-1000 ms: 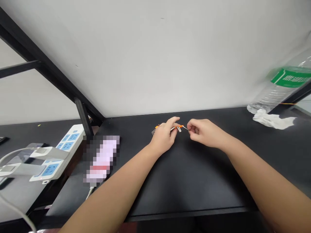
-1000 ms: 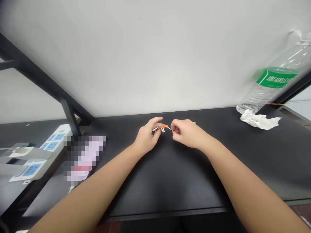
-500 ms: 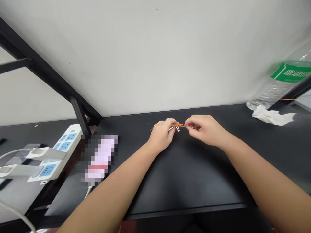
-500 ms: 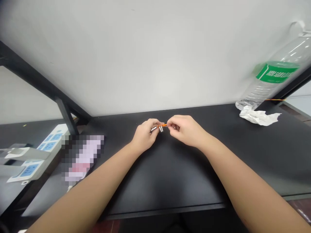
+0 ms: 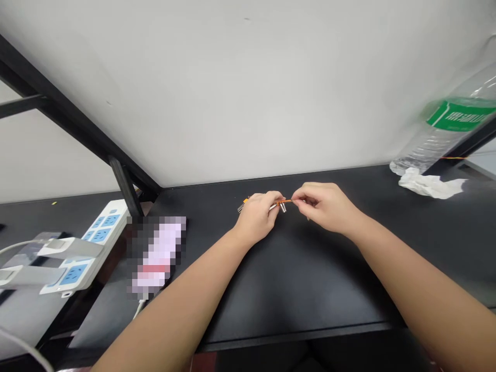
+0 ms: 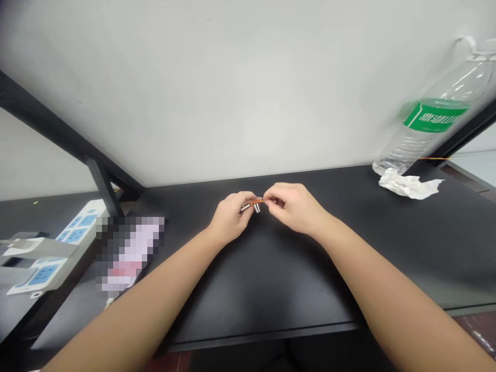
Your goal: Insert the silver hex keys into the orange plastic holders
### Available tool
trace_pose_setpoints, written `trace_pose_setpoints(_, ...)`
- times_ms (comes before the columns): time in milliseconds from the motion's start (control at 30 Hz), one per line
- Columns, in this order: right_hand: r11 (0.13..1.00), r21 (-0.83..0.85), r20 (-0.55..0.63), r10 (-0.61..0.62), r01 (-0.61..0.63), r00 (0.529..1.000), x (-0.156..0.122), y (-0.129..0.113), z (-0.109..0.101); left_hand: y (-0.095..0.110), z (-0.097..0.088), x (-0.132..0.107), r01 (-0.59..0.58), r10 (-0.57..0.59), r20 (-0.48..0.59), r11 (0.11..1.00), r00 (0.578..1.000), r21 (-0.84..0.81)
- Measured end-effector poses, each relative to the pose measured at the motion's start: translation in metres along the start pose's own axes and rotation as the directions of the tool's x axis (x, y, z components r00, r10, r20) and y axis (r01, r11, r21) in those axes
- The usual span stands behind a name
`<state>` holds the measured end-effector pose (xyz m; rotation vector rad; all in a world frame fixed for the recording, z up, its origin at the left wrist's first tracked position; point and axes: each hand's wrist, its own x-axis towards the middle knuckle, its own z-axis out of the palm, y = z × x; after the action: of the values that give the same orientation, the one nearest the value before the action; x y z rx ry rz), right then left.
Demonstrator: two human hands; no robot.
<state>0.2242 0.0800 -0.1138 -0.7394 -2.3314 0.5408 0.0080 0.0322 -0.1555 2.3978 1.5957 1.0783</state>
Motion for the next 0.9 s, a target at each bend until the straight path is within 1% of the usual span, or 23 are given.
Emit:
trace_pose_setpoints(133, 1.000, -0.020, 0.020, 0.002, -0.002, 1.000, 0.001, 0.002, -0.001, -0.002, 0.001, 0.000, -0.007, 0.008, -0.013, 1.000, 1.000, 0.007)
trace_pose_setpoints(233, 0.999, -0.037, 0.031, 0.010, -0.008, 0.999, 0.002, 0.000, -0.001, -0.004, 0.002, 0.000, -0.050, 0.050, -0.006, 0.998, 0.999, 0.030)
trace_pose_setpoints(300, 0.999, -0.033, 0.029, 0.039, -0.038, 0.999, 0.002, -0.003, 0.000, -0.003, 0.002, 0.000, -0.083, 0.083, 0.006, 0.996, 0.997, 0.042)
trace_pose_setpoints(367, 0.997, 0.014, 0.039, 0.074, -0.075, 0.996, 0.002, -0.008, 0.003, -0.002, 0.001, 0.000, -0.100, 0.099, 0.035, 0.994, 0.995, 0.052)
trace_pose_setpoints(433, 0.980, 0.141, 0.081, 0.127, -0.138, 0.989, 0.001, -0.012, 0.008, -0.001, 0.000, 0.001, -0.100, 0.096, 0.079, 0.994, 0.992, 0.049)
trace_pose_setpoints(467, 0.954, 0.233, 0.117, 0.167, -0.190, 0.979, 0.001, -0.012, 0.010, -0.001, 0.000, 0.001, -0.098, 0.094, 0.092, 0.994, 0.991, 0.042)
trace_pose_setpoints(500, 0.908, 0.335, 0.161, 0.209, -0.252, 0.965, 0.001, -0.011, 0.013, -0.001, 0.000, 0.002, -0.097, 0.094, 0.092, 0.995, 0.991, 0.032)
trace_pose_setpoints(567, 0.772, 0.519, 0.256, 0.268, -0.366, 0.929, 0.001, -0.006, 0.016, -0.002, 0.000, 0.002, -0.107, 0.106, 0.055, 0.994, 0.993, 0.014)
trace_pose_setpoints(600, 0.712, 0.578, 0.291, 0.277, -0.399, 0.916, 0.002, -0.002, 0.018, -0.002, 0.000, 0.002, -0.119, 0.119, 0.028, 0.993, 0.993, 0.010)
trace_pose_setpoints(633, 0.680, 0.606, 0.307, 0.278, -0.412, 0.910, 0.003, 0.003, 0.020, -0.003, 0.000, 0.002, -0.137, 0.137, 0.005, 0.991, 0.991, 0.010)
trace_pose_setpoints(667, 0.683, 0.605, 0.290, 0.288, -0.408, 0.913, 0.004, 0.007, 0.021, -0.004, 0.001, 0.002, -0.157, 0.157, -0.012, 0.988, 0.987, 0.012)
trace_pose_setpoints(700, 0.716, 0.577, 0.246, 0.308, -0.394, 0.919, 0.006, 0.011, 0.023, -0.005, 0.001, 0.002, -0.175, 0.176, -0.023, 0.984, 0.984, 0.015)
trace_pose_setpoints(767, 0.807, 0.473, 0.110, 0.346, -0.355, 0.932, 0.007, 0.016, 0.027, -0.005, 0.001, 0.002, -0.197, 0.198, -0.047, 0.980, 0.979, 0.022)
trace_pose_setpoints(800, 0.836, 0.429, 0.056, 0.354, -0.342, 0.934, 0.008, 0.018, 0.029, -0.005, 0.000, 0.002, -0.197, 0.198, -0.058, 0.980, 0.978, 0.022)
trace_pose_setpoints(833, 0.847, 0.410, 0.033, 0.357, -0.339, 0.933, 0.008, 0.019, 0.031, -0.005, 0.000, 0.001, -0.193, 0.194, -0.071, 0.981, 0.978, 0.021)
trace_pose_setpoints(867, 0.841, 0.419, 0.044, 0.359, -0.344, 0.932, 0.008, 0.019, 0.033, -0.004, -0.001, 0.001, -0.186, 0.187, -0.081, 0.982, 0.979, 0.019)
trace_pose_setpoints(900, 0.820, 0.449, 0.080, 0.360, -0.356, 0.930, 0.007, 0.019, 0.036, -0.004, -0.001, 0.001, -0.178, 0.178, -0.089, 0.984, 0.980, 0.017)
